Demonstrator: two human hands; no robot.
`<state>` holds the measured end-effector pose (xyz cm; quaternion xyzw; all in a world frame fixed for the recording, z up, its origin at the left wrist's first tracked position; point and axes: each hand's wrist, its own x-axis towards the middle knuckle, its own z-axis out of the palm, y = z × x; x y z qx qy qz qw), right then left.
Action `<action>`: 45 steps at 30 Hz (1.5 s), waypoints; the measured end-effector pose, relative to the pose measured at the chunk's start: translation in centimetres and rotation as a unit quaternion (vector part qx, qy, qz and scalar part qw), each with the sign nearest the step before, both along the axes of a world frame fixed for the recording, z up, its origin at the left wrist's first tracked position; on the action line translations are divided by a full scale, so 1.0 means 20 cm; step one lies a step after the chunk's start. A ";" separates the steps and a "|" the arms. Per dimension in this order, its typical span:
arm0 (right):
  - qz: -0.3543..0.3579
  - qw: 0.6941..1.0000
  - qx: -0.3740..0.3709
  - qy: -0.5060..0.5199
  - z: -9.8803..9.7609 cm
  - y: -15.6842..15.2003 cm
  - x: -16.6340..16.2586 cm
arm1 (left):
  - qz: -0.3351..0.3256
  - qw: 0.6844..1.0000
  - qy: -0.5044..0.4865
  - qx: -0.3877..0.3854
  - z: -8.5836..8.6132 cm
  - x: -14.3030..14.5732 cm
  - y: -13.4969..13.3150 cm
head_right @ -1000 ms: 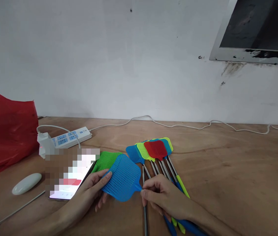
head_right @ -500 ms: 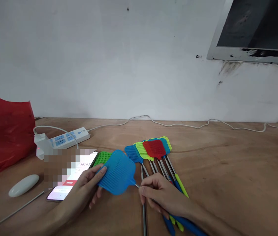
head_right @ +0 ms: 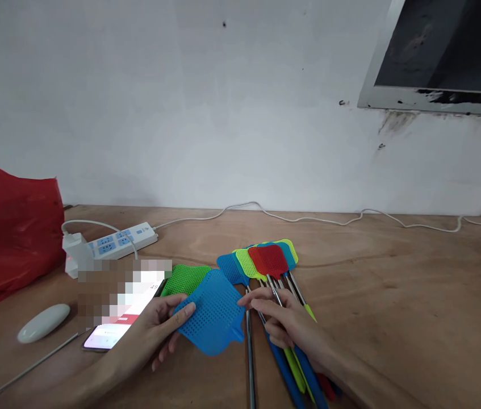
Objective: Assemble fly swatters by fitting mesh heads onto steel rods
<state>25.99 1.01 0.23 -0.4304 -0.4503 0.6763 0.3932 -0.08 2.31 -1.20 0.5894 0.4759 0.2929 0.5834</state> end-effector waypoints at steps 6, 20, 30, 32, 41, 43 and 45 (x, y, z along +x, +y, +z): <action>0.008 1.000 -0.028 0.007 0.01 -0.01 0.01 | 0.027 0.996 -0.085 0.003 0.01 0.00 -0.01; 0.010 0.999 -0.033 0.015 0.03 -0.03 0.00 | 0.021 0.992 -0.029 0.125 0.02 -0.02 -0.04; -0.023 0.999 -0.020 0.040 0.02 -0.01 0.00 | 0.083 0.854 0.307 0.412 0.04 -0.13 0.08; -0.006 0.997 -0.031 0.072 0.01 0.00 0.01 | 0.079 0.812 0.366 0.448 0.03 -0.14 0.09; -0.111 0.985 -0.045 0.123 0.00 0.02 -0.01 | -0.062 0.761 0.367 0.531 0.04 -0.09 0.03; -0.155 0.979 -0.033 0.126 -0.01 0.02 -0.01 | -0.077 0.767 0.376 0.515 0.03 -0.08 0.02; -0.182 0.975 -0.004 0.124 -0.02 0.02 0.00 | -0.084 0.773 0.385 0.497 0.02 -0.08 0.02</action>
